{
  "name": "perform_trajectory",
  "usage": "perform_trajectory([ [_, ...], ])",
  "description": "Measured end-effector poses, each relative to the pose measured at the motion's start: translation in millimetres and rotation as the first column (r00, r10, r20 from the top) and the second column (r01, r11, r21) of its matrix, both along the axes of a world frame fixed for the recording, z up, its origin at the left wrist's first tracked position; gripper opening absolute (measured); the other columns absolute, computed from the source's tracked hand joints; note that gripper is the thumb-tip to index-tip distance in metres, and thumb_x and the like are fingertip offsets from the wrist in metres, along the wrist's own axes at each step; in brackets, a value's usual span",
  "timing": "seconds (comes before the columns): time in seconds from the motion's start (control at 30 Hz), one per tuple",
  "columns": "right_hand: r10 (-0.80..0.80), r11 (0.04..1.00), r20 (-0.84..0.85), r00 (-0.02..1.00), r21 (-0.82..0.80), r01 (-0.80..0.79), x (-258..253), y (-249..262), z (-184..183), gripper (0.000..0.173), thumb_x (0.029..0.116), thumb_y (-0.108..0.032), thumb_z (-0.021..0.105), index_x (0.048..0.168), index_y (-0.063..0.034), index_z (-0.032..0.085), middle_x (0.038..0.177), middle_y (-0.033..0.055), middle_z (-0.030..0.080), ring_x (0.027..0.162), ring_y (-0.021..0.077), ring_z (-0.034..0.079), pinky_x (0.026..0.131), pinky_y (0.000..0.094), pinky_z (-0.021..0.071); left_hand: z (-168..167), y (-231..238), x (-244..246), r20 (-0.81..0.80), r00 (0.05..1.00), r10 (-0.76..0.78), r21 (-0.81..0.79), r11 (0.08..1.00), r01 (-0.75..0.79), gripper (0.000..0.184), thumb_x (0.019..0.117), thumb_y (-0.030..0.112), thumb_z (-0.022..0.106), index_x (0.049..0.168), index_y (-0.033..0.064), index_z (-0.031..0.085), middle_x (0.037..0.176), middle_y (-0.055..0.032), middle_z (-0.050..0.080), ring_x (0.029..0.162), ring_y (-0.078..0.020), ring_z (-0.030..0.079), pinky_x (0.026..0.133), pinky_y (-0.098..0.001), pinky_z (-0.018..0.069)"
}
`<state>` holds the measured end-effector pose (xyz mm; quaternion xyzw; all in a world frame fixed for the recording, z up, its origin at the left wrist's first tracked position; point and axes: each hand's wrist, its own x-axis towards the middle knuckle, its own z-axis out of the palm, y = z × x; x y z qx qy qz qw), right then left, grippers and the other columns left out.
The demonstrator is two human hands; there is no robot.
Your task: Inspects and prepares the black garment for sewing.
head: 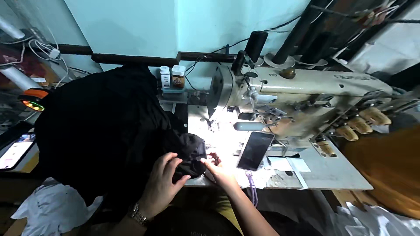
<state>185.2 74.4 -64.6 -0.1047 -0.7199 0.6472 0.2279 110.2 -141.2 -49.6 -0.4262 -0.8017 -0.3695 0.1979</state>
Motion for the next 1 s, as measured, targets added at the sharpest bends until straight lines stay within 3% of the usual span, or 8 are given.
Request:
perform_trajectory([
  [0.17, -0.07, 0.995, -0.045, 0.996, 0.061, 0.073, -1, -4, 3, 0.027, 0.0877, -0.008, 0.075, 0.112, -0.0004, 0.066, 0.098, 0.003, 0.071, 0.074, 0.0027, 0.065, 0.064, 0.0172, 0.0555, -23, -2, 5, 0.049, 0.98, 0.193, 0.054, 0.979, -0.195, 0.061, 0.0843, 0.052, 0.078, 0.12, 0.0048, 0.062, 0.127, -0.0198, 0.061, 0.121, -0.0312, 0.059, 0.103, -0.0444, 0.0497],
  [0.27, -0.23, 0.908, -0.162, 0.96, 0.319, 0.271, -1, -9, 3, 0.028, 0.0891, -0.013, 0.074, 0.113, 0.0002, 0.069, 0.096, 0.0033, 0.072, 0.061, -0.0015, 0.054, 0.056, 0.014, 0.0454, -26, 1, 1, 0.118, 0.963, 0.244, 0.028, 0.968, -0.249, 0.053, 0.0849, 0.041, 0.078, 0.118, 0.0024, 0.064, 0.125, -0.0209, 0.062, 0.118, -0.0329, 0.061, 0.1, -0.0458, 0.0522],
  [0.4, -0.162, 0.653, -0.297, 0.941, 0.683, 0.328, -11, -7, 18, 0.03, 0.0911, -0.012, 0.072, 0.12, -0.0069, 0.074, 0.115, 0.0132, 0.074, 0.091, 0.019, 0.074, 0.075, 0.0311, 0.0637, -21, 2, -7, 0.165, 0.964, 0.209, -0.015, 0.978, -0.21, 0.02, 0.0857, 0.018, 0.071, 0.103, 0.0078, 0.073, 0.114, -0.0139, 0.066, 0.109, -0.0262, 0.065, 0.092, -0.0398, 0.0564],
  [0.57, 0.007, 0.605, -0.147, 0.989, 0.788, 0.112, -25, -10, 32, 0.032, 0.0887, -0.007, 0.069, 0.119, -0.015, 0.076, 0.136, 0.0192, 0.065, 0.113, 0.0304, 0.07, 0.094, 0.0441, 0.0586, 6, -5, -5, 0.068, 0.996, 0.064, 0.057, 0.996, -0.068, 0.02, 0.1003, 0.021, 0.055, 0.106, 0.0102, 0.07, 0.122, -0.0073, 0.069, 0.122, -0.0204, 0.062, 0.107, -0.042, 0.0478],
  [0.67, 0.145, 0.791, -0.073, 0.987, 0.607, -0.072, -14, -12, 32, 0.024, 0.0929, -0.004, 0.063, 0.113, -0.0078, 0.076, 0.124, 0.0082, 0.072, 0.113, 0.0136, 0.069, 0.097, 0.0309, 0.0567, 41, -11, -9, 0.073, 0.994, -0.08, 0.2, 0.978, 0.064, 0.02, 0.1065, 0.022, 0.049, 0.113, 0.0094, 0.063, 0.109, -0.0015, 0.071, 0.114, -0.0095, 0.065, 0.113, -0.0403, 0.0464],
  [0.73, 0.367, 0.893, 0.054, 0.929, 0.26, -0.368, 1, -12, 40, 0.016, 0.1004, -0.013, 0.062, 0.111, -0.0051, 0.072, 0.1, -0.0024, 0.071, 0.089, -0.0023, 0.064, 0.082, 0.0172, 0.0538, 66, -8, -18, 0.022, 0.993, -0.113, 0.232, 0.967, 0.105, 0.02, 0.1055, 0.02, 0.053, 0.111, 0.0058, 0.065, 0.102, -0.0043, 0.069, 0.101, -0.0057, 0.065, 0.096, -0.0252, 0.0538],
  [0.8, 0.53, 0.847, 0.091, 0.843, -0.006, -0.532, 9, -8, 43, 0.011, 0.1001, -0.012, 0.062, 0.108, -0.0067, 0.068, 0.088, -0.0067, 0.067, 0.076, -0.0038, 0.059, 0.072, 0.0159, 0.0509, 80, 3, -35, 0.001, 0.99, -0.144, 0.212, 0.967, 0.14, 0.018, 0.1028, 0.019, 0.06, 0.108, 0.0052, 0.072, 0.098, -0.005, 0.07, 0.093, -0.0061, 0.065, 0.087, -0.0217, 0.0552],
  [1.0, 0.574, 0.812, 0.082, 0.815, -0.191, -0.552, 9, 5, 28, 0.031, 0.0984, -0.007, 0.064, 0.129, -0.0067, 0.062, 0.098, -0.0043, 0.073, 0.08, -0.0003, 0.065, 0.076, 0.0194, 0.0557, 68, 50, -83, 0.173, 0.946, -0.274, -0.017, 0.959, 0.281, 0.018, 0.0981, 0.028, 0.068, 0.102, 0.0141, 0.078, 0.09, 0.0012, 0.07, 0.086, -0.0063, 0.065, 0.08, -0.0263, 0.0557],
])
